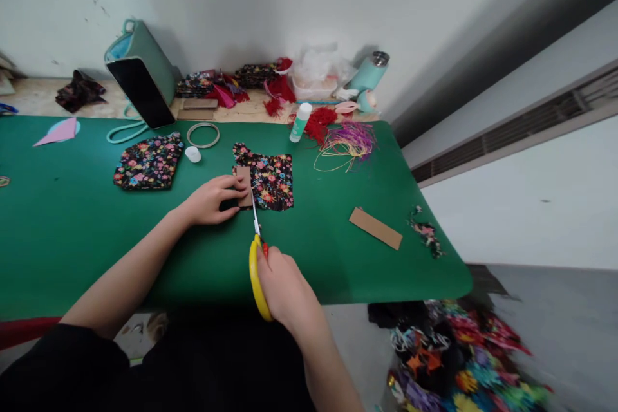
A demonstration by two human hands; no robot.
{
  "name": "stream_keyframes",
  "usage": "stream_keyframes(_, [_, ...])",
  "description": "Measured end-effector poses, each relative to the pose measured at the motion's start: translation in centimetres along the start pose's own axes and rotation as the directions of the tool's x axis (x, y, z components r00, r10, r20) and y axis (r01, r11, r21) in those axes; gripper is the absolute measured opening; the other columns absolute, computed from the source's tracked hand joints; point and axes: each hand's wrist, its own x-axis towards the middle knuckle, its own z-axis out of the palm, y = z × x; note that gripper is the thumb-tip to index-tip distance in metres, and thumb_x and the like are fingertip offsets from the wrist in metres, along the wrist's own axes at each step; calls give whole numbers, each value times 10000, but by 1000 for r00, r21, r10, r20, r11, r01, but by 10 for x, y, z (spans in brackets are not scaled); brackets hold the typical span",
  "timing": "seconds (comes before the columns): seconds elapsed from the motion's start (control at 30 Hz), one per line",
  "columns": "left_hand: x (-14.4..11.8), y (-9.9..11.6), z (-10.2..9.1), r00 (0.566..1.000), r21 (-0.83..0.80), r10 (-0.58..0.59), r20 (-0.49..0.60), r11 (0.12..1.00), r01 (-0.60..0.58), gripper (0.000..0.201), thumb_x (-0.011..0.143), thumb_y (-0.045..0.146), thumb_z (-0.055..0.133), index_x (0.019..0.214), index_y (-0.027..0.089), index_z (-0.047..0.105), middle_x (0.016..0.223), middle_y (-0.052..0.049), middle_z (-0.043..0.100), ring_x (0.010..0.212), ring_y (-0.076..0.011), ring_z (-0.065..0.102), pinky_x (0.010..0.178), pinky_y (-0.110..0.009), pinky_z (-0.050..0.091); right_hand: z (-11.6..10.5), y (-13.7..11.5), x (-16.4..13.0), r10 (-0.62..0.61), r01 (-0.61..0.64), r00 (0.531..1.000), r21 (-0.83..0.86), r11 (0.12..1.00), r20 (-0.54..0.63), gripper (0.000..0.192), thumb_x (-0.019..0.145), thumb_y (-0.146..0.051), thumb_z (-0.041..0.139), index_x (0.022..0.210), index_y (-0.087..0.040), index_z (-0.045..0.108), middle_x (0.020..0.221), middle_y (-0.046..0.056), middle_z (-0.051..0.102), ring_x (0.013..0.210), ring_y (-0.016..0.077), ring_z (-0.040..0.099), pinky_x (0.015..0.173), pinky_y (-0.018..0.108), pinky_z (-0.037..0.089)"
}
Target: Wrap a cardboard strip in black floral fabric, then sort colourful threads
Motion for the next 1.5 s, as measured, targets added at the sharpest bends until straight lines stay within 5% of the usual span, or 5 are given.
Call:
stream_keyframes(0.2, [0,-1,0,1000,-19,12,5,1000,-12,348,781,222,569,1115,166,651,1188,-132,619,1193,-288,534,1009,-466,432,0,4,1,67,-64,997,-74,995,42,376,954,-473,340,678,-237,434,633,11,545,560,162,496,537,278,355])
stream_keyframes(0.7, [0,-2,1,1000,-26,23,-2,999,-23,372,791,223,552,1146,152,633,1182,-136,619,1215,-284,514,1028,-447,416,3,-18,3,115,-107,993,-250,962,15,351,916,-519,400,805,-199,490,802,130,660,730,266,643,611,315,382])
stream_keyframes(1.07, [-3,0,1,1000,-46,-12,-12,999,11,373,792,203,561,1145,116,644,1208,-178,567,1167,-274,562,971,-401,486,23,-15,6,160,-207,978,-599,774,-132,348,985,-366,339,1070,-87,528,993,187,655,883,293,685,679,321,460])
stream_keyframes(1.27, [-3,-3,2,1000,-36,-11,1,999,11,341,804,195,536,1112,114,659,1246,-180,590,1234,-275,534,1010,-397,466,21,-9,7,161,-194,981,-553,810,-109,296,981,-343,350,1059,-121,529,1014,171,669,922,310,670,696,332,439])
stream_keyframes(1.5, [-3,-1,1,1000,3,-11,-8,1000,11,350,795,202,549,1110,107,667,1250,-196,593,1223,-282,543,999,-409,473,1,-4,7,149,-151,988,-258,954,-27,296,908,-487,451,796,-215,477,809,93,653,746,252,620,629,307,400])
